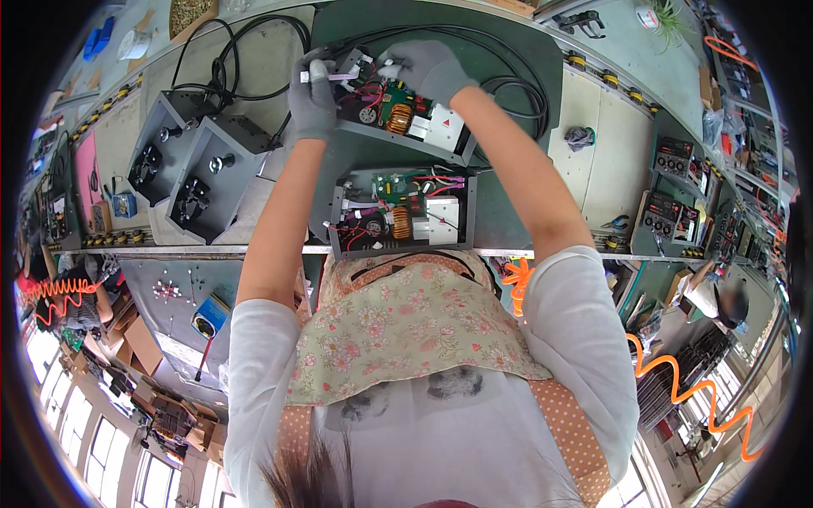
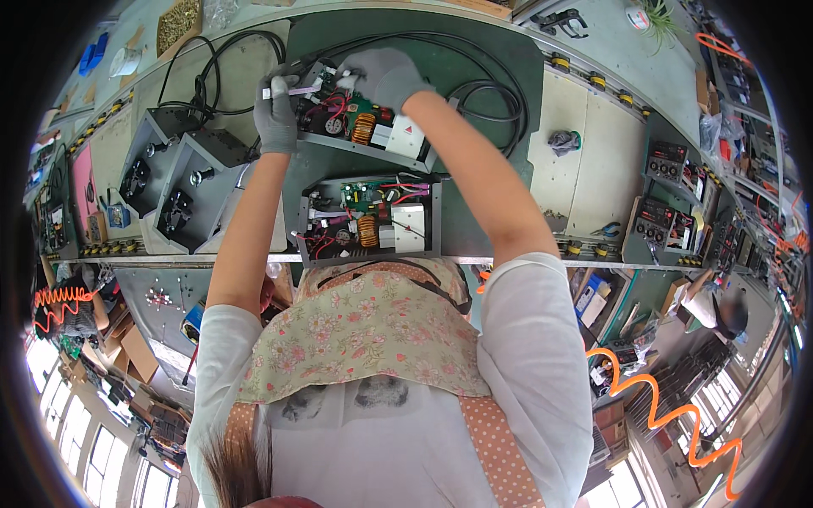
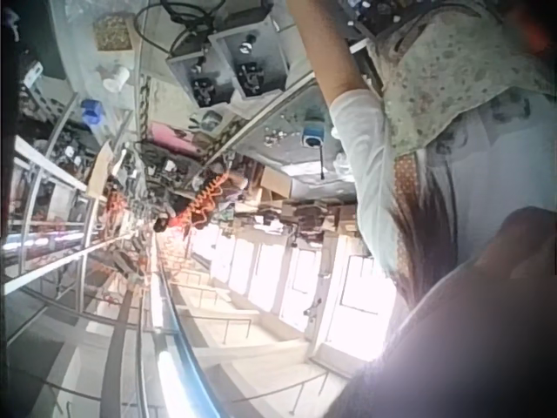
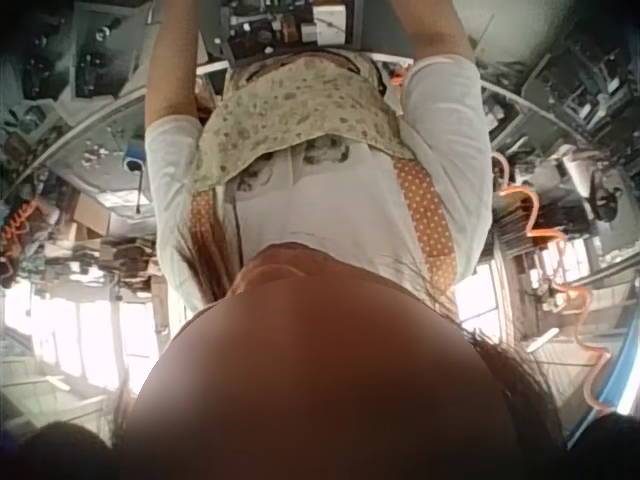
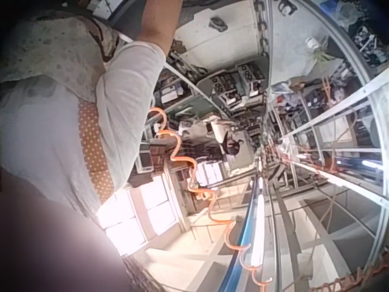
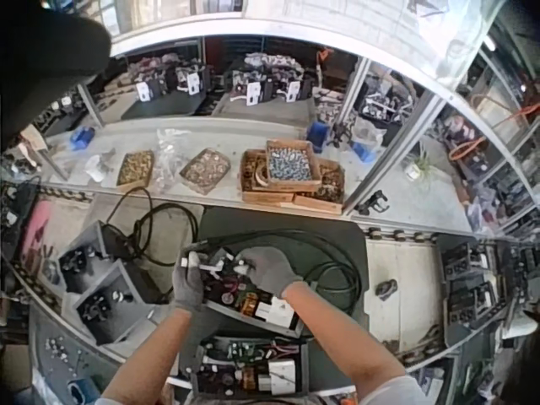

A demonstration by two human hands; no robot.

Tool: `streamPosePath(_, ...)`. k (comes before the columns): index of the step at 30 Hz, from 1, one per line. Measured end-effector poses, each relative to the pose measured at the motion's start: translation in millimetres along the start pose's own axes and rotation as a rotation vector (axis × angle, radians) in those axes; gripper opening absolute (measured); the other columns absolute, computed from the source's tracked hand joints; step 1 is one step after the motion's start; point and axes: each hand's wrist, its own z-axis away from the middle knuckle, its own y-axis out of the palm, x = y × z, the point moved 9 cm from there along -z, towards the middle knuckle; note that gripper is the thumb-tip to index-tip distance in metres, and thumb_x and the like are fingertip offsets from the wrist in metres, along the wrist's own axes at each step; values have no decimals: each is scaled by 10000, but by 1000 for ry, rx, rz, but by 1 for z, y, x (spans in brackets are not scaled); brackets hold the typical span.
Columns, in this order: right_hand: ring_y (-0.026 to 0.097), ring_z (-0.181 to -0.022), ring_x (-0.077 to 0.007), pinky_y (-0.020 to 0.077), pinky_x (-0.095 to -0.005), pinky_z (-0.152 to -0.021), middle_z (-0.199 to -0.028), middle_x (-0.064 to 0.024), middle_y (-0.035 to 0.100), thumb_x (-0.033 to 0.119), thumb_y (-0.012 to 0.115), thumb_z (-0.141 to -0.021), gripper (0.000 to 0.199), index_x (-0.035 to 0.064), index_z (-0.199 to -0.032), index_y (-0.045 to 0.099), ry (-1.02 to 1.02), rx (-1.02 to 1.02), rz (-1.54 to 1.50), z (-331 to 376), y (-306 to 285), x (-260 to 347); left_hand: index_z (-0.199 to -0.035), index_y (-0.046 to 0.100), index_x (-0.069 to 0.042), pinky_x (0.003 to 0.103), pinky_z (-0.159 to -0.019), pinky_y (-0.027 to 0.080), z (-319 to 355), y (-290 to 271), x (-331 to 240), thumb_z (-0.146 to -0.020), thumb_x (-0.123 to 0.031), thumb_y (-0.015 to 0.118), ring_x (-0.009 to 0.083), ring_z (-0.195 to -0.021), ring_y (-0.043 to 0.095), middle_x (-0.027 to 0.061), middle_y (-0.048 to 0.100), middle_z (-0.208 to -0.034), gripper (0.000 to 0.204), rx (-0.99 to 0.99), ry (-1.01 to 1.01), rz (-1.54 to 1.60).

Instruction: The person is seen assembling solar inverters in a warehouse.

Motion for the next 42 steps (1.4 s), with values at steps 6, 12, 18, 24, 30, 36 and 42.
streamPosePath(6,693,-827,-293,540,-414,-762,-870,-111,720,459,718,-825,366,123,-970,737,148,-114,-155,17,37,19,-1162,622,-4,269,-707,482,-3,1,23,-1038,-350,449,114,-782,603,65,685,-888,406,28,-159,123)
streamPosePath(12,680,-816,-340,527,-442,-771,-873,-182,700,507,626,-893,471,74,-1061,704,260,-25,-38,15,61,27,-1179,601,16,273,-780,495,-2,4,11,-1048,-384,423,142,-853,624,97,689,-940,457,41,-88,18)
streamPosePath(18,661,-734,-222,516,-340,-694,-856,-152,674,262,553,-978,315,51,-1208,598,-34,-343,-319,37,60,32,-1169,608,25,289,-780,494,-1,3,7,-1046,-412,413,145,-852,621,90,685,-925,494,33,-78,-62)
streamPosePath(24,642,-782,-227,503,-351,-703,-874,-113,682,138,578,-935,218,77,-1127,661,193,-332,-562,34,68,18,-1170,608,20,260,-748,476,1,2,10,-1047,-420,408,121,-827,598,74,677,-911,499,36,-60,-22)
streamPosePath(30,680,-904,-324,526,-420,-799,-938,-124,721,304,643,-884,227,143,-1011,740,444,-320,-377,27,74,7,-1138,636,-3,286,-638,459,0,1,11,-1034,-363,436,123,-679,555,77,683,-834,425,-11,-53,-1)
streamPosePath(36,685,-892,-319,529,-418,-799,-932,-113,727,372,656,-879,284,138,-1013,745,440,-219,-392,21,81,-8,-1138,632,1,272,-624,448,1,4,3,-1035,-343,438,101,-662,539,65,682,-828,408,-12,-46,-8)
streamPosePath(42,691,-822,-272,531,-380,-771,-849,-88,730,361,681,-874,276,130,-1012,744,507,-126,-595,41,55,17,-1139,632,1,267,-598,440,3,-2,4,-1032,-326,450,95,-643,533,61,679,-820,389,-26,-48,-11)
